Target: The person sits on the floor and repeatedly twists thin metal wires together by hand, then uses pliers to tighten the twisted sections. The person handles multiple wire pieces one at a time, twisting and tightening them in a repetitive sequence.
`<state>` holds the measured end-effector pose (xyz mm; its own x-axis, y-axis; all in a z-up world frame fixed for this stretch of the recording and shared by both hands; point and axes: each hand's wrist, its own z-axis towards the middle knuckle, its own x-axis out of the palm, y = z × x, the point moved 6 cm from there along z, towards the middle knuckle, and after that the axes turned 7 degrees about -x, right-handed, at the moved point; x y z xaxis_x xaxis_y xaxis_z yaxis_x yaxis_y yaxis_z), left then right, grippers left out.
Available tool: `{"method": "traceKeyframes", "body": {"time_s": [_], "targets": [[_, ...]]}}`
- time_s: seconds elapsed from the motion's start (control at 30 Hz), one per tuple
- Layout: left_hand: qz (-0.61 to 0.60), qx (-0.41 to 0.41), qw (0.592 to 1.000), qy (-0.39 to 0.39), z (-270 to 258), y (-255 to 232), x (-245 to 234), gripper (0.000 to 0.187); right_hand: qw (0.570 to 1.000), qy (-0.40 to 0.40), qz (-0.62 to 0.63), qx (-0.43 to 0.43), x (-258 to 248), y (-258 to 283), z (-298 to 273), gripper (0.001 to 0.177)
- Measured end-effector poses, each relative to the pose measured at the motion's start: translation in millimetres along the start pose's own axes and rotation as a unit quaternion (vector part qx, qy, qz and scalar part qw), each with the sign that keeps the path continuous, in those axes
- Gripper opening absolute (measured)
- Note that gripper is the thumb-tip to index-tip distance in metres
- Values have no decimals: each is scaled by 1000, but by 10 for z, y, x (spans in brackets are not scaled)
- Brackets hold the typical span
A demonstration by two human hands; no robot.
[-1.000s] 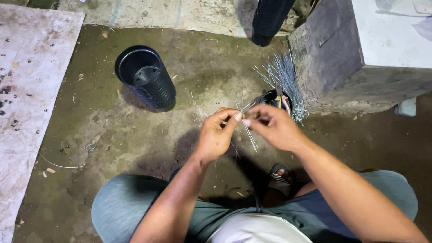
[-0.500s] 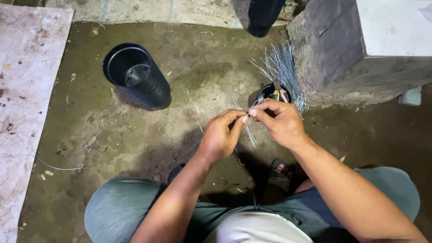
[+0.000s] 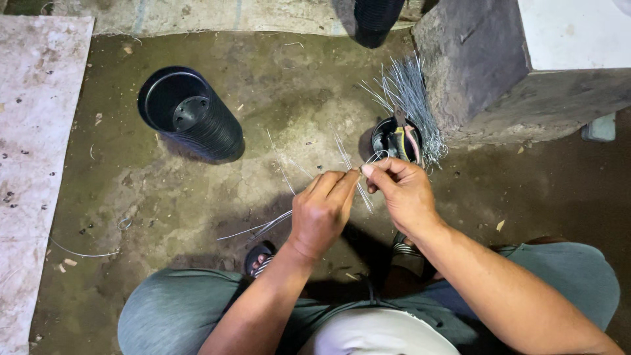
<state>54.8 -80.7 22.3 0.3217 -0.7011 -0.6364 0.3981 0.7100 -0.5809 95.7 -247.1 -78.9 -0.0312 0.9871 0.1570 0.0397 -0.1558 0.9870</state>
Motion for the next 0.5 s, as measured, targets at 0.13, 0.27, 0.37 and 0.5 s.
{"method": "traceKeyframes", "body": {"time_s": [0.13,0.27,0.37,0.5], "targets": [[-22,-16,1000,-9,-10,-7,-76,21,999,44,-13,5,1,48,-8,10],[-51,-44,998,-19,18,7,-115,19,986,101,133,12,-33,124,9,19],[-81,-77,994,-4,10,40,-117,19,975,104,192,44,-88,85,24,20],[-132,-116,984,15,8,85,-94,18,968,113,209,76,-118,-23,45,17]]}}
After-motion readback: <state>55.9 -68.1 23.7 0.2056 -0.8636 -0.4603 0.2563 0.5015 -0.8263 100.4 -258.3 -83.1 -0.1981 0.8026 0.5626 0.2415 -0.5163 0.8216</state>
